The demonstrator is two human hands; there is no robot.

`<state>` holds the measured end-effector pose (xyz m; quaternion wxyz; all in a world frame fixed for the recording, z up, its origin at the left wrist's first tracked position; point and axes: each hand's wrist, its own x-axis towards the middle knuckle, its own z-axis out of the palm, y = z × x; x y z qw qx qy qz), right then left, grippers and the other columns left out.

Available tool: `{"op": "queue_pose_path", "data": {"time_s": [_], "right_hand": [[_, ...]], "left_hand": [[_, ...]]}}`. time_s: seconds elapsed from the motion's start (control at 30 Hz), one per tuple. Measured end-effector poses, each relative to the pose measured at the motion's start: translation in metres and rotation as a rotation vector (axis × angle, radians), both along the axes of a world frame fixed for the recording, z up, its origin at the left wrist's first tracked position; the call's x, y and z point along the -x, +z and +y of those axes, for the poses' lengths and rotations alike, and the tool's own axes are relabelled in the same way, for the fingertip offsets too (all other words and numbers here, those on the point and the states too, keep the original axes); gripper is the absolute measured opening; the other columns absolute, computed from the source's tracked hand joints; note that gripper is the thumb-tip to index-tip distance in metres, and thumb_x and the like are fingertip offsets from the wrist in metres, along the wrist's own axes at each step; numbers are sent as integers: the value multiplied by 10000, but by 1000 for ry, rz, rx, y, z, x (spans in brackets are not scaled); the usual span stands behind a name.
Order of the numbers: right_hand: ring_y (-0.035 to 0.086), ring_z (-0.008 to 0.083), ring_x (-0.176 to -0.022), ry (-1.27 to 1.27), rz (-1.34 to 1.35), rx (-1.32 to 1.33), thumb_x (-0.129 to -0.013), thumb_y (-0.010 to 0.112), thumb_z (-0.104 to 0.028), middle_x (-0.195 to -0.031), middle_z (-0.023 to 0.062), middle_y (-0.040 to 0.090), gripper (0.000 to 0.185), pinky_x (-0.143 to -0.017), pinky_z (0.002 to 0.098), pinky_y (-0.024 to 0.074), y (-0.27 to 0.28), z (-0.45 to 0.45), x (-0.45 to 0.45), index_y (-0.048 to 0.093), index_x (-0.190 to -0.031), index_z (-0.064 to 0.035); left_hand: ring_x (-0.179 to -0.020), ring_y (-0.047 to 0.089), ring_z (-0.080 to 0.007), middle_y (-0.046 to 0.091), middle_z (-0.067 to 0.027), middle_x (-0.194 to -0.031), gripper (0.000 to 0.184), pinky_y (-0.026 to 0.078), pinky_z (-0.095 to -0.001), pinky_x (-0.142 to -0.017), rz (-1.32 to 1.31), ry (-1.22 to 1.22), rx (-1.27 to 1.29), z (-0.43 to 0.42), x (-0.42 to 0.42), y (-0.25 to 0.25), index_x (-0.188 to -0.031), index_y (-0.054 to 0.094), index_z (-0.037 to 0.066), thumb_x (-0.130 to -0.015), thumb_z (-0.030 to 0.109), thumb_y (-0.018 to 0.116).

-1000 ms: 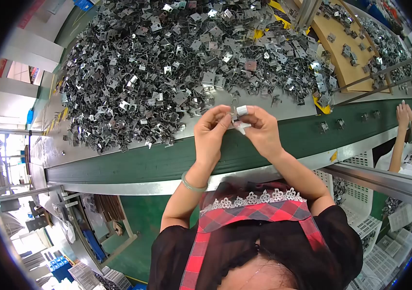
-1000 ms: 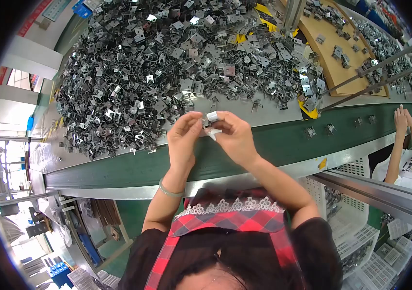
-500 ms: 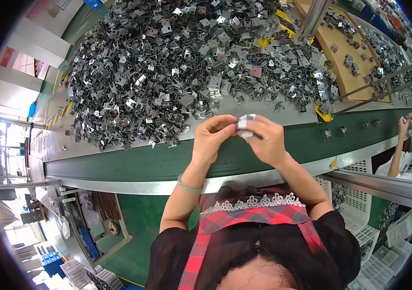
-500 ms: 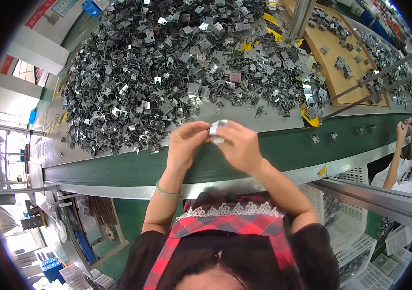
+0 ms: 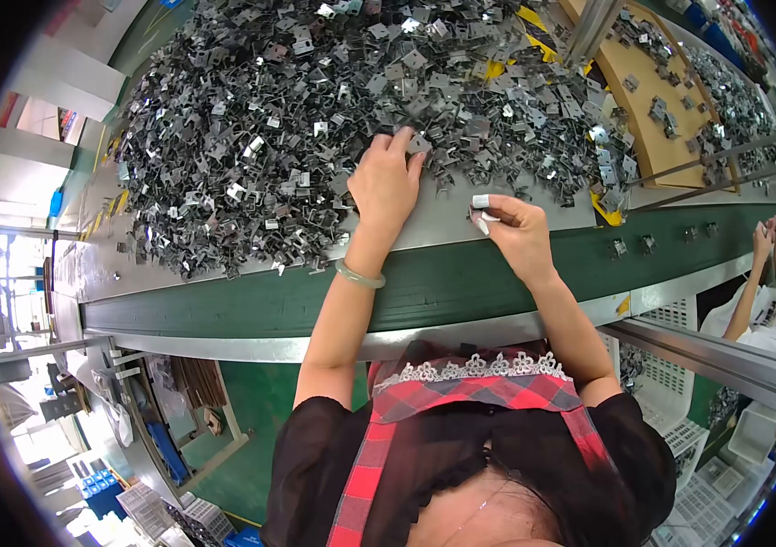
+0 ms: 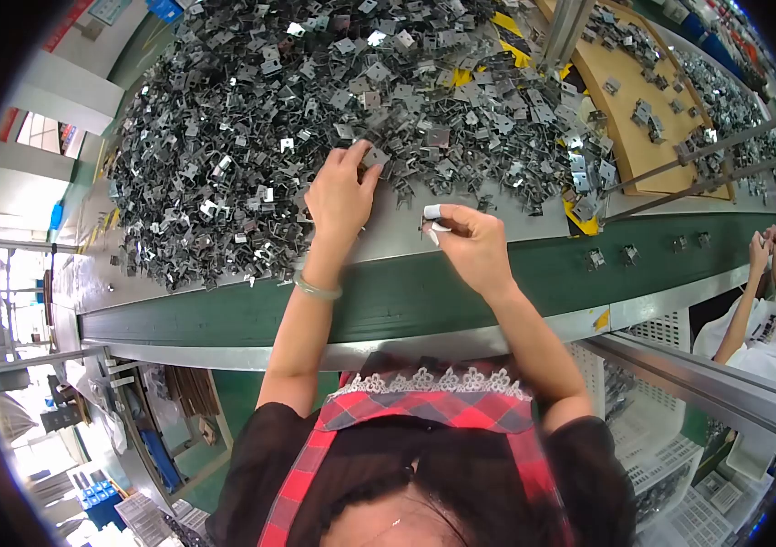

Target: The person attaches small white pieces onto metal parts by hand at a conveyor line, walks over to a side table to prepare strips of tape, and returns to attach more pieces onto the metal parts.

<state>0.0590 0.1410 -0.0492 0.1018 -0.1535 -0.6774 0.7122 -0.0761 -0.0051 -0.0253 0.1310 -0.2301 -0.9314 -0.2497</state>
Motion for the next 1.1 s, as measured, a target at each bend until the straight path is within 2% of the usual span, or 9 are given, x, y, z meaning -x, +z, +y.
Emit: {"op": "queue_pose_path", "data": {"time_s": [0.23,0.43,0.53,0.6,0.77,0.83,0.87,1.0,1.1], "right_hand": [[624,61,-836,5,-23,-37,-841,654,39,-919,32,684,237,-738,192,490,-4,13,5,656,-1077,47],[619,55,-819,-18,-32,-65,-847,656,30,-906,22,678,240,-724,188,486,3,15,2,652,-1086,44],[621,56,-829,-40,-15,-41,-848,654,30,-915,24,678,245,-732,189,488,5,16,-4,648,-1092,47],[622,58,-835,-36,-18,-42,-849,653,31,-921,24,678,246,-738,191,489,3,19,-5,648,-1094,48],[626,65,-850,-31,1,-99,-852,653,28,-928,25,679,247,-753,196,491,9,15,-11,647,-1098,47],[627,68,-850,-45,16,-87,-851,658,24,-935,28,680,248,-752,196,491,7,17,-11,647,-1098,46],[627,69,-846,-46,-12,-72,-850,659,27,-934,28,679,250,-752,197,492,9,16,-11,646,-1099,48],[625,68,-830,-32,4,-111,-852,660,21,-916,38,675,244,-744,203,502,5,17,-9,645,-1095,47],[628,69,-825,-15,-28,-93,-855,660,15,-915,45,676,242,-744,207,507,4,19,-7,644,-1095,46]], "left_hand": [[-862,630,-289,627,-105,-965,336,518,-399,-707,86,-193,19,0,3,-14,-1110,619,132,-798,217,710],[-846,634,-300,624,-115,-1007,344,517,-393,-735,-157,-295,-235,-1,19,0,-1128,617,122,-793,127,697],[-830,633,-293,626,-110,-1045,373,520,-393,-737,-104,-347,-316,-7,22,16,-1152,624,131,-787,80,683],[-857,627,-297,626,-122,-1072,420,518,-390,-770,47,-302,-56,-13,19,24,-1175,630,144,-772,28,662],[-905,595,-339,601,-179,-1101,465,498,-401,-829,-22,-348,105,-26,26,21,-1198,620,97,-759,-53,596],[-929,583,-340,602,-179,-1105,410,489,-410,-843,210,-201,-22,-28,24,17,-1164,608,-2,-758,-55,590],[-979,578,-343,606,-175,-1119,346,480,-412,-867,196,-215,116,-32,29,10,-1103,603,-63,-758,-47,595],[-928,611,-358,619,-165,-1065,271,503,-414,-823,300,-197,90,-39,27,26,-1040,611,-31,-770,-21,591],[-824,643,-362,641,-143,-964,221,527,-420,-738,48,-143,231,-34,31,30,-1010,604,2,-789,12,592]]}}
